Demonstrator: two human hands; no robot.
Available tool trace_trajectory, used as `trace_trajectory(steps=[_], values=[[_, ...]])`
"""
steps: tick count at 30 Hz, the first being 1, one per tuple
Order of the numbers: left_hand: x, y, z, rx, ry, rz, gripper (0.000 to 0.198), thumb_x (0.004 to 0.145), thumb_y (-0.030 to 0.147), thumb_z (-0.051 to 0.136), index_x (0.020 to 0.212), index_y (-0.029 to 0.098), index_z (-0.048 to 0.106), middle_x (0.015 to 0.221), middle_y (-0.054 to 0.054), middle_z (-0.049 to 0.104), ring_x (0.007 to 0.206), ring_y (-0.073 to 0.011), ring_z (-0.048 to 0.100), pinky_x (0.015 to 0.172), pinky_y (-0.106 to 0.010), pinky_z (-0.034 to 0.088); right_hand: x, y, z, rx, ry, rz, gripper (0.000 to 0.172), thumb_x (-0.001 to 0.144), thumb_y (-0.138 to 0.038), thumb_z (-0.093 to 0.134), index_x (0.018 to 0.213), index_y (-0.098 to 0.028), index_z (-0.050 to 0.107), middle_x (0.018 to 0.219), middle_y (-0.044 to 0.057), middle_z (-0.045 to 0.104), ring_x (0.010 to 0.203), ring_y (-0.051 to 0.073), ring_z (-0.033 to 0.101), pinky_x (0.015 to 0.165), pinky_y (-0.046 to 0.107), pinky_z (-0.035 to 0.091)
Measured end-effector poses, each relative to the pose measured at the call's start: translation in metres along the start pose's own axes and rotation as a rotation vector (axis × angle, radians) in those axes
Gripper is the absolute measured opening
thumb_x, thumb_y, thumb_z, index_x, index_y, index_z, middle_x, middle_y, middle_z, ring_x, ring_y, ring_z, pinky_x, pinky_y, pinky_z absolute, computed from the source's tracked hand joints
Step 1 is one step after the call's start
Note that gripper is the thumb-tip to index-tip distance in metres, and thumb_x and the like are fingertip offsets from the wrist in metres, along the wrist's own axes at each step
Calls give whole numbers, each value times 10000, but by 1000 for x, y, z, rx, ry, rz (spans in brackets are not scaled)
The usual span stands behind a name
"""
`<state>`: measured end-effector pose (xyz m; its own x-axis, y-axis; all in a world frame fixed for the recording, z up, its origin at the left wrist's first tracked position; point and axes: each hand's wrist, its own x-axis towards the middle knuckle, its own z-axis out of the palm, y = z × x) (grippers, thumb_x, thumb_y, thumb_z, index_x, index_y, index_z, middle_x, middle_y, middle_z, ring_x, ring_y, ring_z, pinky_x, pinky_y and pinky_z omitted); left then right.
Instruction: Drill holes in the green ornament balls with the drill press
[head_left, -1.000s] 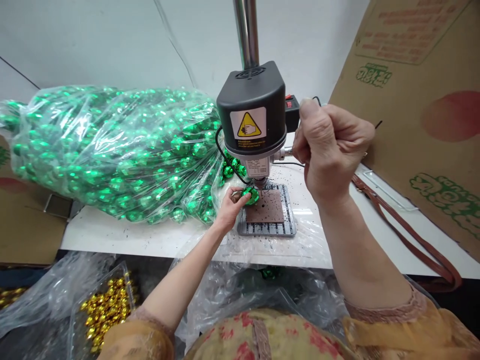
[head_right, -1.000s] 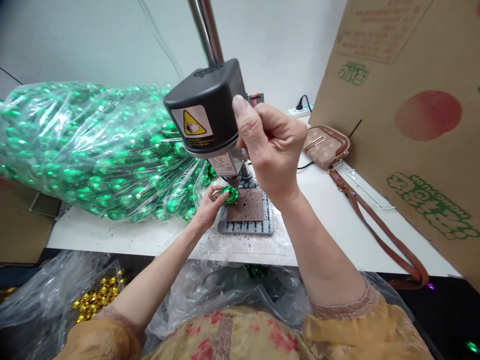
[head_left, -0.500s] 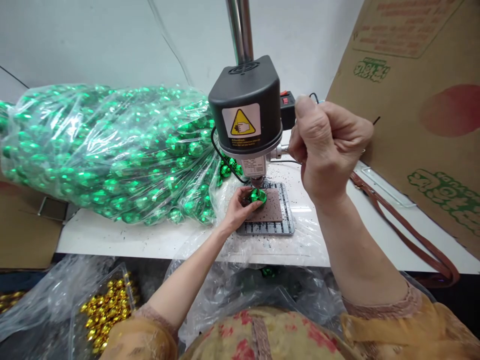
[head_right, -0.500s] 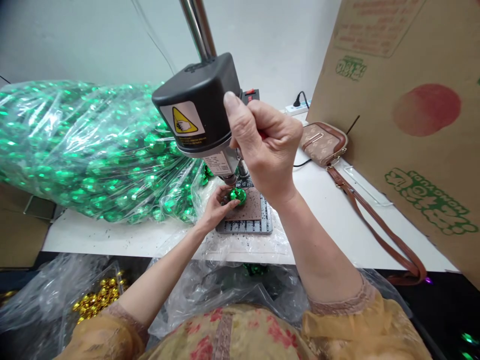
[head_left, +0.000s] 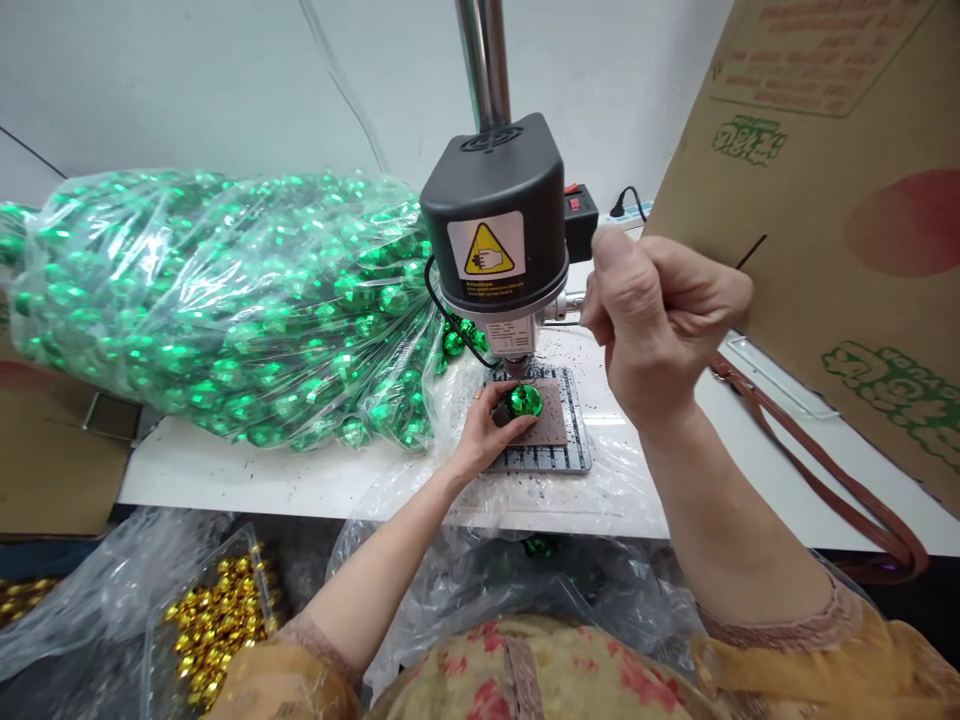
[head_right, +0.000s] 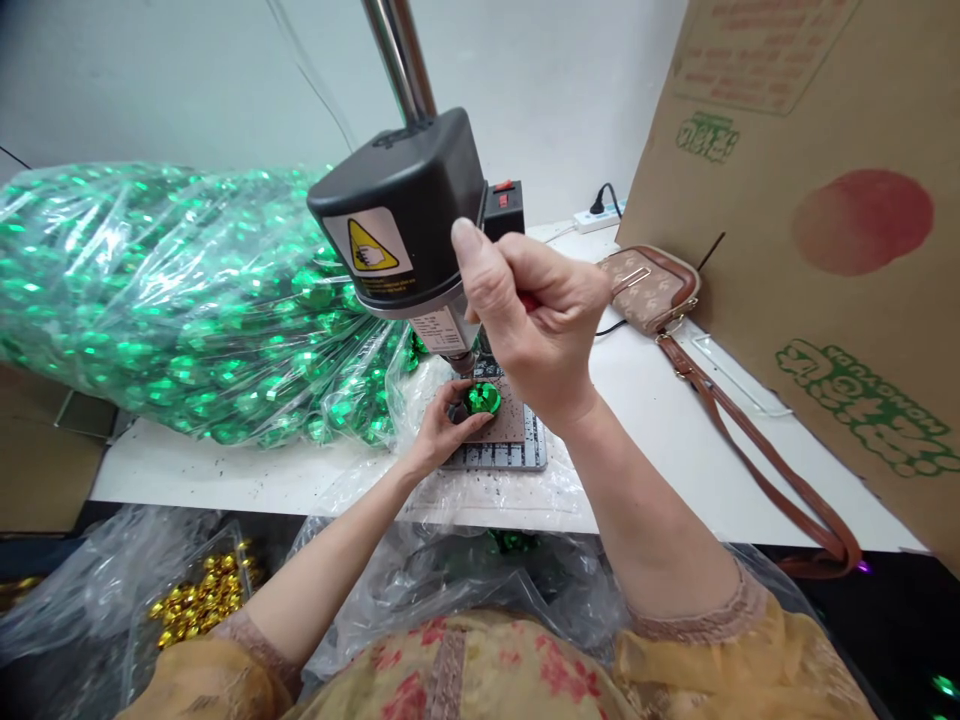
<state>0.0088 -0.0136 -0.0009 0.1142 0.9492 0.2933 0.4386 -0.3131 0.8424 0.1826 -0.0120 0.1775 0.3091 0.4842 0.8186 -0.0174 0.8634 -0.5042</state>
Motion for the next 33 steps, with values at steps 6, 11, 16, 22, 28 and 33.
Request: trace_trajectory(steps=[6, 11, 16, 22, 28, 33], values=[[0, 0, 2, -8, 3, 6, 515, 798, 459, 835, 1222, 222, 665, 1134, -82, 699, 1079, -263, 622, 948, -401, 488, -15, 4, -2, -28, 26, -73, 442, 948, -256, 606, 522, -222, 493, 446, -55, 373, 416, 72, 345, 439, 318, 250], [-1, 2, 3, -43, 8, 9, 508, 804, 437, 835, 1229, 219, 662, 1160, -91, 691, 1101, -273, 623, 966, -411, 486, -23, 7, -5, -76, 19, -77, 503, 957, -300, 590, 486, -223, 434, 443, -43, 334, 417, 93, 356, 445, 346, 237], [-2, 4, 2, -75, -10, -2, 490, 813, 415, 834, 1231, 221, 666, 1189, -100, 682, 1138, -285, 619, 997, -420, 478, -25, 13, -9, -16, -21, -143, 510, 953, -257, 589, 483, -199, 400, 464, -49, 357, 415, 74, 363, 449, 321, 230], [-2, 5, 1, -73, -1, -4, 488, 811, 420, 835, 1228, 226, 673, 1173, -93, 687, 1131, -280, 606, 995, -417, 468, -31, 22, -12, -9, -37, -230, 494, 924, -190, 590, 490, -197, 354, 455, -59, 310, 387, 73, 370, 417, 307, 242], [-2, 3, 2, -60, -6, 9, 486, 818, 428, 828, 1229, 223, 671, 1184, -93, 684, 1129, -279, 599, 982, -407, 456, -36, 30, -15, 15, -37, -259, 455, 872, -104, 604, 496, -190, 364, 470, -68, 300, 395, 60, 374, 410, 285, 256], [-3, 1, 2, -55, -7, 8, 496, 827, 442, 820, 1246, 227, 666, 1192, -91, 676, 1143, -273, 595, 990, -397, 454, -39, 30, -16, 8, -36, -289, 431, 850, -64, 604, 503, -187, 381, 489, -71, 313, 408, 54, 390, 423, 264, 303]])
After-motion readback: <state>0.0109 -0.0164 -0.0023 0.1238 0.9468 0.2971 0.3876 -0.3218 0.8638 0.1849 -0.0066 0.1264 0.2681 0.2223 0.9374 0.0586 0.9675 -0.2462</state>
